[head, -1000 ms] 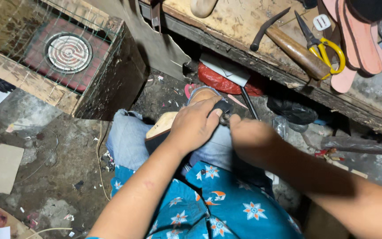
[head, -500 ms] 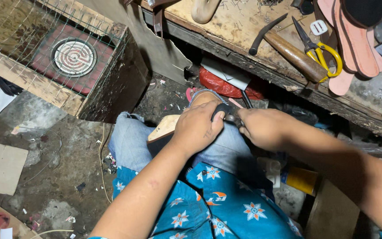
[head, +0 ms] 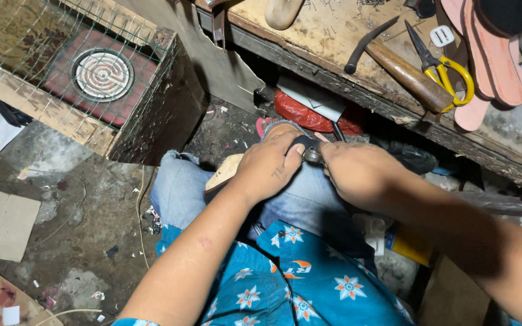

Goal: The person assembles a slipper by placing a pink insole onto a beige sole, then securing it with a hammer and nails. They trim excess material with scissors, heat the sole on a wire mesh, and attach a black upper using pliers and a hammer.

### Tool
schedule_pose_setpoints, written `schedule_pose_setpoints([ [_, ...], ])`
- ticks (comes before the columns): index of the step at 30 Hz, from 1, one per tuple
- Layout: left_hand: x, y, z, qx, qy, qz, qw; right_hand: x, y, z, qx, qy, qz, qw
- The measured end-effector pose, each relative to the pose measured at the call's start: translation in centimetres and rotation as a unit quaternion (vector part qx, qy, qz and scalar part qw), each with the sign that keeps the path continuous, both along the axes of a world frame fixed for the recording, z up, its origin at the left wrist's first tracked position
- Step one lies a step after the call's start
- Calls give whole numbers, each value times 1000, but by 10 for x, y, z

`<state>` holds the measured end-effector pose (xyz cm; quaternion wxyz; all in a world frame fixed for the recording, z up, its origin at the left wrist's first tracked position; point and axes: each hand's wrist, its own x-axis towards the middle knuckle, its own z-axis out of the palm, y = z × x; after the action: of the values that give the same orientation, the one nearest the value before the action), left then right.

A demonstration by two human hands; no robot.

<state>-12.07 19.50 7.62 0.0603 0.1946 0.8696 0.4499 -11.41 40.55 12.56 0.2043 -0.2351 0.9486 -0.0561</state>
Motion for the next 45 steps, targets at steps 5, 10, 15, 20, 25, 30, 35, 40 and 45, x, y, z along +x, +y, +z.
schedule_pose_setpoints([
  [5, -16, -11, -5, 87, -42, -33, 995, 2, 3, -11, -82, -52, -59, 994],
  [10, -24, -13, -11, 125, -107, -49, 985, -5, -1, -20, -297, 76, -208, 929],
  [15, -23, -12, -9, 116, -102, -44, 987, -9, -24, -36, -410, 94, -246, 873],
  [20, -20, -13, 1, 104, -123, -48, 986, -2, -24, -44, -478, 78, -258, 836],
  [25, -11, -8, 11, 66, -81, -23, 994, 0, -25, -51, -463, 105, -282, 834],
  [30, -9, -9, 17, 83, -53, -29, 995, -1, -9, -45, -423, 128, -257, 859],
  [35, -7, -9, 12, 79, -25, -13, 996, 15, 7, -33, -252, 30, -164, 953],
  [40, -1, 1, 4, -7, -16, 26, 1000, 25, -5, -28, -88, 25, -97, 991],
  [45, 7, 6, 3, -27, 41, 43, 998, 18, -10, -11, 6, -15, -126, 992],
])
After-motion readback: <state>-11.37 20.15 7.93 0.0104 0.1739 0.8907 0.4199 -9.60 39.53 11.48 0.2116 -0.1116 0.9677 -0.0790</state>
